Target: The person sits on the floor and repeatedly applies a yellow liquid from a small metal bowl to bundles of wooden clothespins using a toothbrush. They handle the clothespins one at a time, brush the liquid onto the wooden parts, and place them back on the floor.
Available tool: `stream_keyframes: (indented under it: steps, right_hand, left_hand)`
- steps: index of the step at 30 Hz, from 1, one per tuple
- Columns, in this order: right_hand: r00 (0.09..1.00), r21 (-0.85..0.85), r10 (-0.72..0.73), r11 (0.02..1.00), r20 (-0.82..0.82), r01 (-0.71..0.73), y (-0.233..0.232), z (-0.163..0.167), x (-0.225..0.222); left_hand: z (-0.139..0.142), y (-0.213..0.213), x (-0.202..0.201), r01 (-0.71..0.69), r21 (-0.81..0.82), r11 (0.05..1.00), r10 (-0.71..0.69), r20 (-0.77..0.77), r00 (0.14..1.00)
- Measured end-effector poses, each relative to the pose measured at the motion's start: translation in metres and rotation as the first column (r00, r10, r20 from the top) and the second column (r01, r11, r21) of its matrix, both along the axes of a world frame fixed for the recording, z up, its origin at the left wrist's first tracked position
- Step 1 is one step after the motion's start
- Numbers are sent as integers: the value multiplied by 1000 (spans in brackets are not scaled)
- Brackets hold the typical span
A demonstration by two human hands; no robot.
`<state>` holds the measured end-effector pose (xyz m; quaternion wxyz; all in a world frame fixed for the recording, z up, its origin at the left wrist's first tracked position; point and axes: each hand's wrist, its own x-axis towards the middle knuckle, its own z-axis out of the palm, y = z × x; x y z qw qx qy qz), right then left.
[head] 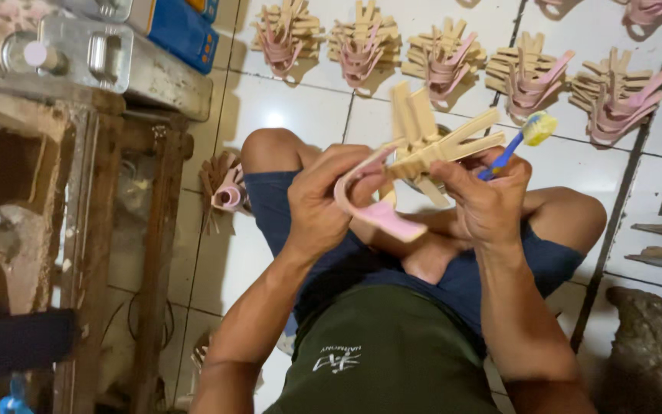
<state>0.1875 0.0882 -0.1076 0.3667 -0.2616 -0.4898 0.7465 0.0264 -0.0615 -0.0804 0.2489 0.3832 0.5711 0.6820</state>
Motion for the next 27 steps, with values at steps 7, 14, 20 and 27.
stream_keyframes:
  steps: [7, 14, 20, 27]
  right_hand:
    - [999, 84, -32, 996, -13, 33, -4, 1, -1]
    - [998, 96, -13, 995, -55, 18, -6, 5, -1]
    - [998, 122, -16, 992, -60, 23, -7, 11, -5]
    - [997, -37, -79, 996, 8, 79, -8, 10, -7]
  left_hand:
    - [10, 4, -1, -57, 193, 979, 125, -359, 925]
    - [12, 4, -6, -31, 283, 959, 163, -456, 875]
    - [13, 3, -15, 67, 316, 946, 116, -525, 843]
    - [-2, 9, -10, 86, 248, 965, 0, -327, 945]
